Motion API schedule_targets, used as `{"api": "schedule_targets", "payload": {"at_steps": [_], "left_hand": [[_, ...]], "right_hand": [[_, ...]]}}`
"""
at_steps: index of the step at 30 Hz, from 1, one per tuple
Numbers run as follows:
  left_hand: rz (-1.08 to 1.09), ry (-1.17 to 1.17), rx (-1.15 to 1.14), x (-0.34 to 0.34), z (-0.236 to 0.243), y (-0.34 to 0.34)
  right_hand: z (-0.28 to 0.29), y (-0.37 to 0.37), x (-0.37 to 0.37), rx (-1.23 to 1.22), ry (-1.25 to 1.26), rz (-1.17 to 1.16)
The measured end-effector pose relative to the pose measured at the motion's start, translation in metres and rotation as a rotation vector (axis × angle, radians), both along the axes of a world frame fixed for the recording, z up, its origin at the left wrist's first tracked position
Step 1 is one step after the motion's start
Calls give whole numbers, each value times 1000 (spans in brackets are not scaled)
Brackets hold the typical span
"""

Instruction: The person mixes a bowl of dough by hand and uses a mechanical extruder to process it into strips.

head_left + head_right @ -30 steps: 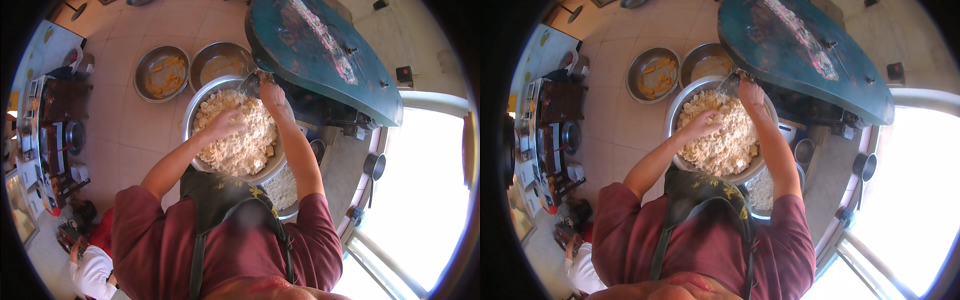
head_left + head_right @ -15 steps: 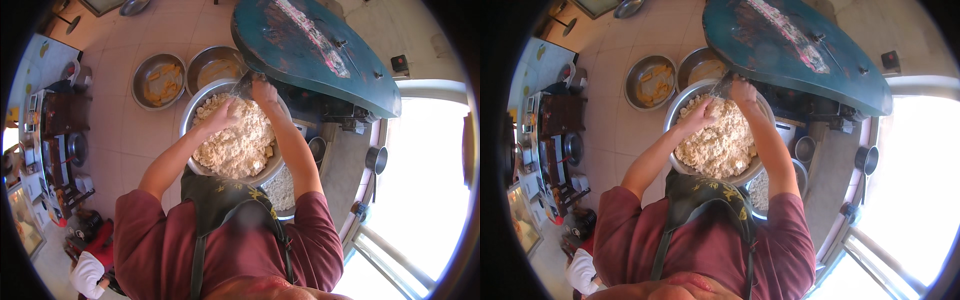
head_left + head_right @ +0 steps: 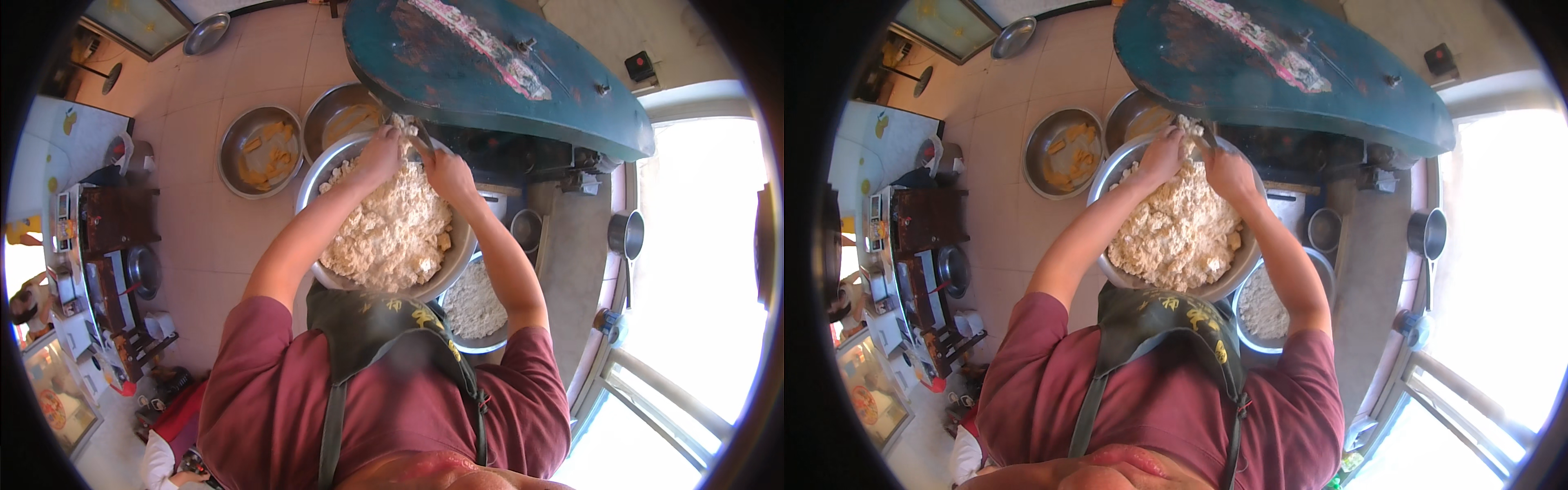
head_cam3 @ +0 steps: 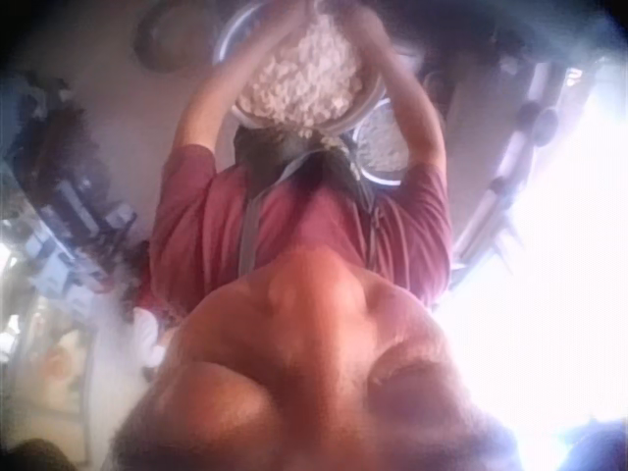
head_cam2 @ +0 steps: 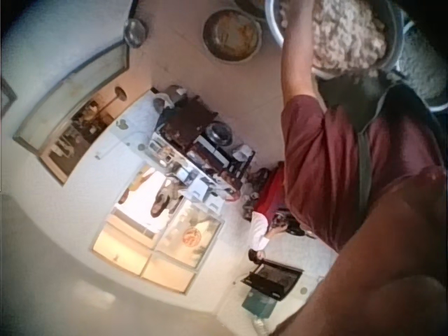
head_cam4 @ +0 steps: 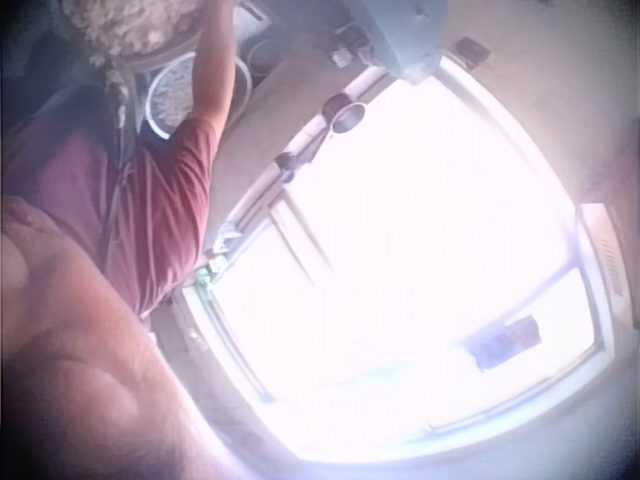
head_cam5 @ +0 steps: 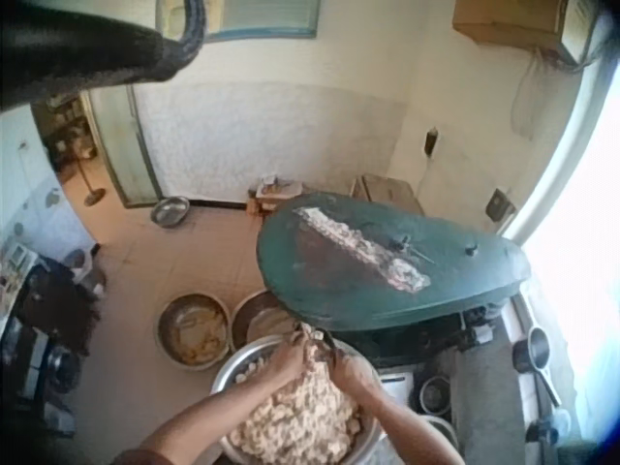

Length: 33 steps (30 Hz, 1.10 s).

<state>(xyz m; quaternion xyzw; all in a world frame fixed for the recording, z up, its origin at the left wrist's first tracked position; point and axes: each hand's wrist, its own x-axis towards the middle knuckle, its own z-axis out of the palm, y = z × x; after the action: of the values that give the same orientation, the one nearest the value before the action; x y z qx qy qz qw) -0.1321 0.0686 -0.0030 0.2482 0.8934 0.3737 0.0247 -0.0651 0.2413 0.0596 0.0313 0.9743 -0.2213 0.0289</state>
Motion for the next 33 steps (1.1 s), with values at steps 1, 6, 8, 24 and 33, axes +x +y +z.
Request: {"api": "schedule_targets", "payload": {"at_steps": [1, 6, 8, 24, 33], "left_hand": [[1, 67, -1, 1, -6, 0], [-60, -172, 5, 7, 21, -29], [-77, -271, 19, 28, 14, -79], [-163, -164, -92, 124, -37, -132], [-61, -141, 61, 141, -28, -146]], "right_hand": [[-5, -3, -14, 34, -33, -21], [-9, -6, -44, 158, -95, 2], [25, -12, -15, 86, -58, -14], [13, -32, -47, 193, -151, 111], [10, -36, -47, 189, -271, 81]]}}
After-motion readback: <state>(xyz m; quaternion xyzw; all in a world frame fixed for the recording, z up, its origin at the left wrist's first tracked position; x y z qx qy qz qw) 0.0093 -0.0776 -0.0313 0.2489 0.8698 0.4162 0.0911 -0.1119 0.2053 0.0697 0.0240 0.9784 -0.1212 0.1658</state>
